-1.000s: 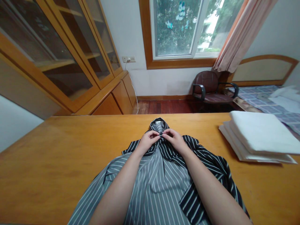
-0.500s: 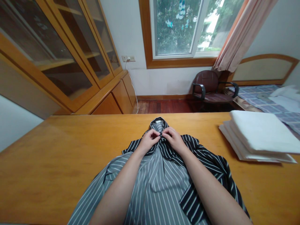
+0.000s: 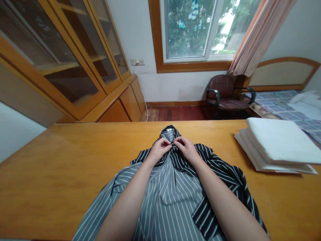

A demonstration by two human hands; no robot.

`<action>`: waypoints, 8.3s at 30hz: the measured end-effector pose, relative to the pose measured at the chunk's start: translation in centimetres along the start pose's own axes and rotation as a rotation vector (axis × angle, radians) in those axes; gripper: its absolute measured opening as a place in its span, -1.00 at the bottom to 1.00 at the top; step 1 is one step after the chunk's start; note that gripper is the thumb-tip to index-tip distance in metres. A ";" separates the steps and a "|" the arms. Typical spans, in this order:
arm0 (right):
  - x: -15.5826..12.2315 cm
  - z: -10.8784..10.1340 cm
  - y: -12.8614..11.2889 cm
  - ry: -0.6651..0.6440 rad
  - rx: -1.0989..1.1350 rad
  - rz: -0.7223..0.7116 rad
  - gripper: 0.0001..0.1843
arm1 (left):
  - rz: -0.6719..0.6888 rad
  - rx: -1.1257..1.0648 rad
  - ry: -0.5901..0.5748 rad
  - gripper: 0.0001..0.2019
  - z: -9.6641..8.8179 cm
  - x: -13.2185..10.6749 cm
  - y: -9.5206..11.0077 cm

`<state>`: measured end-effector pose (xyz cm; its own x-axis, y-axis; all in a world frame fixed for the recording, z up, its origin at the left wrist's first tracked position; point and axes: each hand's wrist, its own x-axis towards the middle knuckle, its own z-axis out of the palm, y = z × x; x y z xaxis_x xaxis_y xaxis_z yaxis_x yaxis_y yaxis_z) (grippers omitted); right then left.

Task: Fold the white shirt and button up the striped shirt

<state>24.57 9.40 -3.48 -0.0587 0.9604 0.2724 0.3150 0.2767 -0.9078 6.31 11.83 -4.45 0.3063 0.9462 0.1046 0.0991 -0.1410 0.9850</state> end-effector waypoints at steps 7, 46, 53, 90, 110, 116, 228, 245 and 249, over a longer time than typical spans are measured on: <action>0.0 -0.3 0.0 -0.014 -0.020 -0.095 -0.80 | -0.034 -0.078 -0.002 -0.71 -0.3 0.1 0.1; 0.3 -0.3 0.5 -0.141 -0.037 0.022 -0.83 | 0.037 0.096 0.019 -0.87 -0.2 0.2 -1.2; 0.1 0.0 0.7 -0.116 -0.020 0.078 -0.83 | 0.028 0.045 0.009 -0.85 -0.2 0.2 -1.1; 0.0 0.4 0.9 -0.043 0.219 0.096 -0.73 | 0.000 -0.127 -0.036 -0.68 -0.1 -0.1 0.1; -0.1 0.2 0.9 -0.041 0.265 0.094 -0.69 | 0.022 -0.113 0.068 -0.69 -0.1 0.4 -0.4; -0.1 0.2 0.6 -0.008 0.215 0.037 -0.73 | 0.025 -0.091 0.064 -0.67 -0.2 0.4 -0.3; -4.2 0.9 -3.9 -0.130 -0.922 -0.075 -0.73 | 0.167 0.931 -0.296 -0.89 -2.5 -1.7 3.7; -1.5 0.5 -0.4 0.030 -0.389 0.042 -0.81 | 0.003 0.584 -0.138 -0.94 -1.9 1.4 6.0; -1.5 -0.1 -0.2 0.049 -0.279 0.082 -0.80 | -0.098 0.433 -0.147 -0.89 -1.3 1.5 4.8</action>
<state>24.67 7.95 -3.72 0.0216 0.9745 0.2233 0.5654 0.1723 -0.8066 5.97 12.93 0.57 0.4035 0.9142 -0.0374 0.5107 -0.1911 0.8382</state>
